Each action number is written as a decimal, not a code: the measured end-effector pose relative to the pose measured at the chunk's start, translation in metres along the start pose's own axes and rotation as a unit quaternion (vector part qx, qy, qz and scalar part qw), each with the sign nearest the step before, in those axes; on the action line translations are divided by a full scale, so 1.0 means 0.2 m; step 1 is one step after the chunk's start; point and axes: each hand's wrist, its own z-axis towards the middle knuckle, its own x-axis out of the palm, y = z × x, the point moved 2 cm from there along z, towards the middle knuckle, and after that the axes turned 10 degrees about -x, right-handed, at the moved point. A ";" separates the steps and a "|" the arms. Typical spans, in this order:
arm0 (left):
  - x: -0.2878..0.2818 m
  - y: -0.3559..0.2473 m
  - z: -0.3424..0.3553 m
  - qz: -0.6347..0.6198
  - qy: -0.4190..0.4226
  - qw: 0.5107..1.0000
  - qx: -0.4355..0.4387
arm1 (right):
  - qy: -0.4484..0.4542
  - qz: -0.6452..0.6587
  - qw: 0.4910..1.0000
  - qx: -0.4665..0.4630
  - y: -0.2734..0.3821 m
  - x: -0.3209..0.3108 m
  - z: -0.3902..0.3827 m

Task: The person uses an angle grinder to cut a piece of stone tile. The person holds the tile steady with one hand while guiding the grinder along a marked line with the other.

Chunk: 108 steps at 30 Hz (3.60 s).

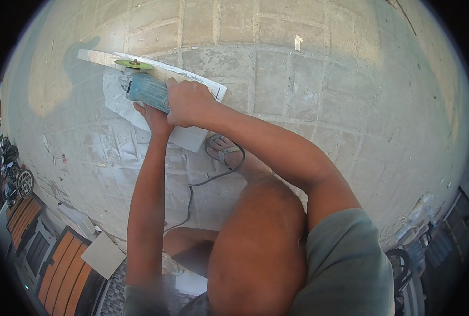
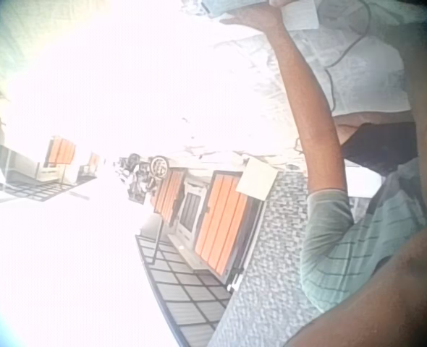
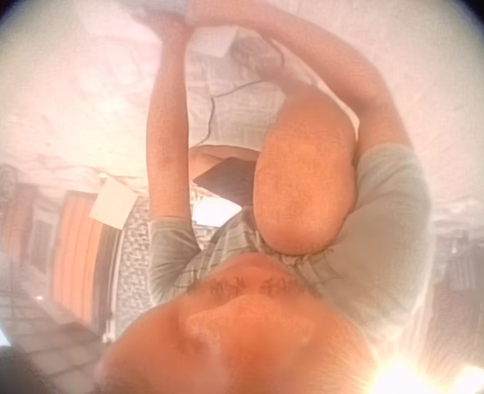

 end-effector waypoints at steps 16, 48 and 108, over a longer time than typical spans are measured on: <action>0.02 0.03 0.00 -0.009 -0.004 1.000 0.016 | -0.006 -0.007 1.000 -0.007 0.00 0.02 0.05; 0.00 -0.01 0.01 0.040 0.006 0.999 -0.007 | 0.006 -0.016 1.000 0.009 0.00 0.00 -0.02; -0.01 -0.02 0.00 0.084 -0.010 0.996 0.010 | 0.017 -0.010 1.000 0.021 -0.02 -0.04 -0.11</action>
